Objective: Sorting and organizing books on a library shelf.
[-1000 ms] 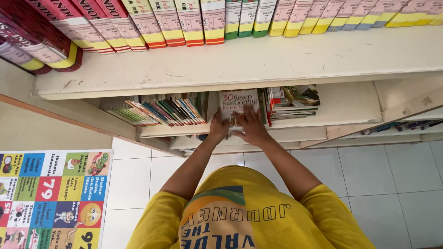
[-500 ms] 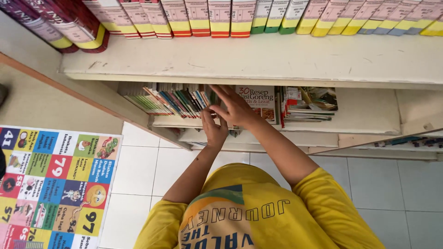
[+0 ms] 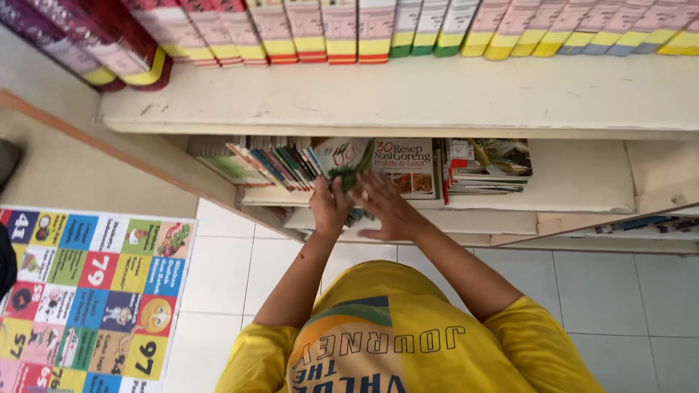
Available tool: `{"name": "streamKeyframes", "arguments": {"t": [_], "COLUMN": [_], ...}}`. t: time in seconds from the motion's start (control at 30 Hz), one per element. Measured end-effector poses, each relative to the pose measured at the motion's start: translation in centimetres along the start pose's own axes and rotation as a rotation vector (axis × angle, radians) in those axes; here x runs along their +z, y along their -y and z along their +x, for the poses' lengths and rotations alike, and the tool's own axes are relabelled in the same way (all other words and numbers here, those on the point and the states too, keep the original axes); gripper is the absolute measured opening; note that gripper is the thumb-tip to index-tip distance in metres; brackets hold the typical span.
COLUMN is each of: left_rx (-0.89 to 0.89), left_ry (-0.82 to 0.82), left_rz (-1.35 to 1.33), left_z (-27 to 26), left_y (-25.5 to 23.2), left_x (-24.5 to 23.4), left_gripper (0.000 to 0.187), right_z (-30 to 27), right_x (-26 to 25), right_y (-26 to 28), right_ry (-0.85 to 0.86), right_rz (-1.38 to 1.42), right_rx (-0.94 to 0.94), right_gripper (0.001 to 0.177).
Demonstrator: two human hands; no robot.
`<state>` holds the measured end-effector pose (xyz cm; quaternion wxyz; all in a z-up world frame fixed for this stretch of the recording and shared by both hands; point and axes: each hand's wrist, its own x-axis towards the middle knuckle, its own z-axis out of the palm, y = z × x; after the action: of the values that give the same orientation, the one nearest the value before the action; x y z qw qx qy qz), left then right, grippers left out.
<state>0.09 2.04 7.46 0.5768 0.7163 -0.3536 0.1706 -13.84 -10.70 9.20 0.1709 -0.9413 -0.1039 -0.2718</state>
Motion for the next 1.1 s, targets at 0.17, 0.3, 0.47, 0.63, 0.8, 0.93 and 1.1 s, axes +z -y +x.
{"name": "streamKeyframes", "arguments": {"t": [0.17,0.3,0.47,0.63,0.8,0.93,1.1], "left_rx": [-0.187,-0.777,-0.516,-0.363,-0.373,-0.413,-0.357], "left_ry": [0.194,0.395,0.506,0.651,0.817,0.884,0.907], "left_rz": [-0.190,-0.291,-0.095,0.189,0.229,0.244,0.113], "left_z": [0.2,0.6,-3.1,-3.7,-3.0,-3.4,-3.8], "left_y": [0.0,-2.8,4.0,9.0,8.3,7.8,6.9], "left_x": [2.6,4.4,8.5,10.5,10.1,9.7,7.3], "left_gripper": [0.018,0.057,0.038,0.044,0.071,0.071,0.081], "right_z": [-4.7,-5.7,-6.7,-5.7,-3.4,-1.3,-1.4], "right_x": [0.7,0.0,0.1,0.3,-1.0,-1.9,1.5], "right_y": [0.5,0.8,-1.6,-6.4,-10.0,-10.5,-11.1], "right_ry": [-0.058,-0.003,0.189,0.305,0.474,0.523,0.650], "right_rz": [-0.202,-0.119,-0.157,-0.125,-0.160,-0.210,-0.164], "right_rx": [0.060,0.172,0.306,0.409,0.501,0.563,0.837], "right_gripper": [0.048,0.065,0.083,0.088,0.087,0.088,0.084]}}
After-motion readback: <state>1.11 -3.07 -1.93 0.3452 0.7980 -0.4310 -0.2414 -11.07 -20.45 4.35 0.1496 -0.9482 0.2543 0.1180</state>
